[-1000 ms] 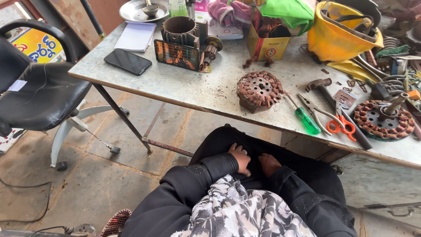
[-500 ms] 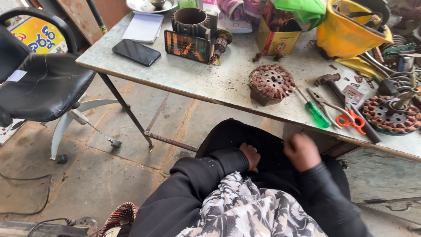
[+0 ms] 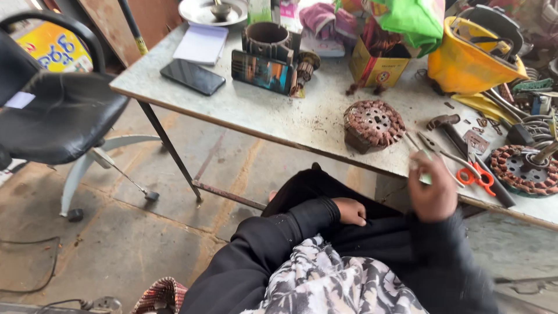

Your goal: The person uses a screwdriver and scissors to remove copper wire from a circular stator component on a workbench. They repeatedly pry and cut the wire, occasionally pausing to adjust the component or retrieve more wire from their lap.

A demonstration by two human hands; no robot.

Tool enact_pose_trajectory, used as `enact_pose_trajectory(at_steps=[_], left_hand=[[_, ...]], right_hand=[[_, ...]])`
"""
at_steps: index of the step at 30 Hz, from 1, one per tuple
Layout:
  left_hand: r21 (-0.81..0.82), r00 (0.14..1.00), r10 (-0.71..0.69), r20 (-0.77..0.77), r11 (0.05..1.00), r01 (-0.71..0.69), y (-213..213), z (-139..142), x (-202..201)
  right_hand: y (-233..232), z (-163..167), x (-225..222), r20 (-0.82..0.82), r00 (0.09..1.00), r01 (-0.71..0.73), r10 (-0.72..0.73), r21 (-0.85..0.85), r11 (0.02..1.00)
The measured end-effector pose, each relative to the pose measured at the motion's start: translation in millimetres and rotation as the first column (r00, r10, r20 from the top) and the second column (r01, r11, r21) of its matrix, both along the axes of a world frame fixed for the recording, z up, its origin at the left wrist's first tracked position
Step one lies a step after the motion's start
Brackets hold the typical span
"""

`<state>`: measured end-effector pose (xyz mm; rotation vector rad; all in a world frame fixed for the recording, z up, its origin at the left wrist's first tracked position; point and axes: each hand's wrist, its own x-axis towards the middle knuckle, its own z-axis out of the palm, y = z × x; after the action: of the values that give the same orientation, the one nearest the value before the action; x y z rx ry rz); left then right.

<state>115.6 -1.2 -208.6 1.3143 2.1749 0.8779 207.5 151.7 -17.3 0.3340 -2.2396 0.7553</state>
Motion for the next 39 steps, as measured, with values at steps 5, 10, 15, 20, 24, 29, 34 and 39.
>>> enact_pose_trajectory(at_steps=[5,10,15,20,24,29,34,39], left_hand=[[-0.131,0.968,0.150,-0.202,0.975,-0.179,20,-11,20],[0.208,0.987,0.162,-0.005,0.965,-0.157,29,19,7],[0.479,0.909,-0.166,0.382,0.877,-0.041,21,82,20],[0.676,0.728,-0.407,0.552,0.729,-0.105,-59,137,25],[0.648,0.819,-0.203,0.537,0.721,-0.246,-90,126,24],[0.457,0.927,0.375,-0.002,0.825,-0.332,-62,79,52],[0.218,0.946,0.310,-0.092,0.933,-0.285,-54,50,77],[0.152,0.976,0.217,0.012,0.964,-0.216,-50,42,77]], right_hand=[[66,-118,55,0.398,0.904,0.033,-0.153,0.292,0.956],[137,-168,81,0.474,0.735,0.073,-0.485,0.656,0.751],[122,-129,105,0.395,0.769,0.208,-0.502,0.589,0.781],[96,-58,136,0.398,0.897,0.095,-0.192,0.251,0.963],[85,-56,144,0.524,0.831,0.066,-0.189,0.246,0.967],[42,-123,122,0.778,0.418,-0.229,-0.468,0.590,0.774],[-7,-151,127,0.789,0.283,-0.604,-0.545,0.588,0.538],[-19,-149,160,0.784,0.295,-0.680,-0.547,0.574,0.457]])
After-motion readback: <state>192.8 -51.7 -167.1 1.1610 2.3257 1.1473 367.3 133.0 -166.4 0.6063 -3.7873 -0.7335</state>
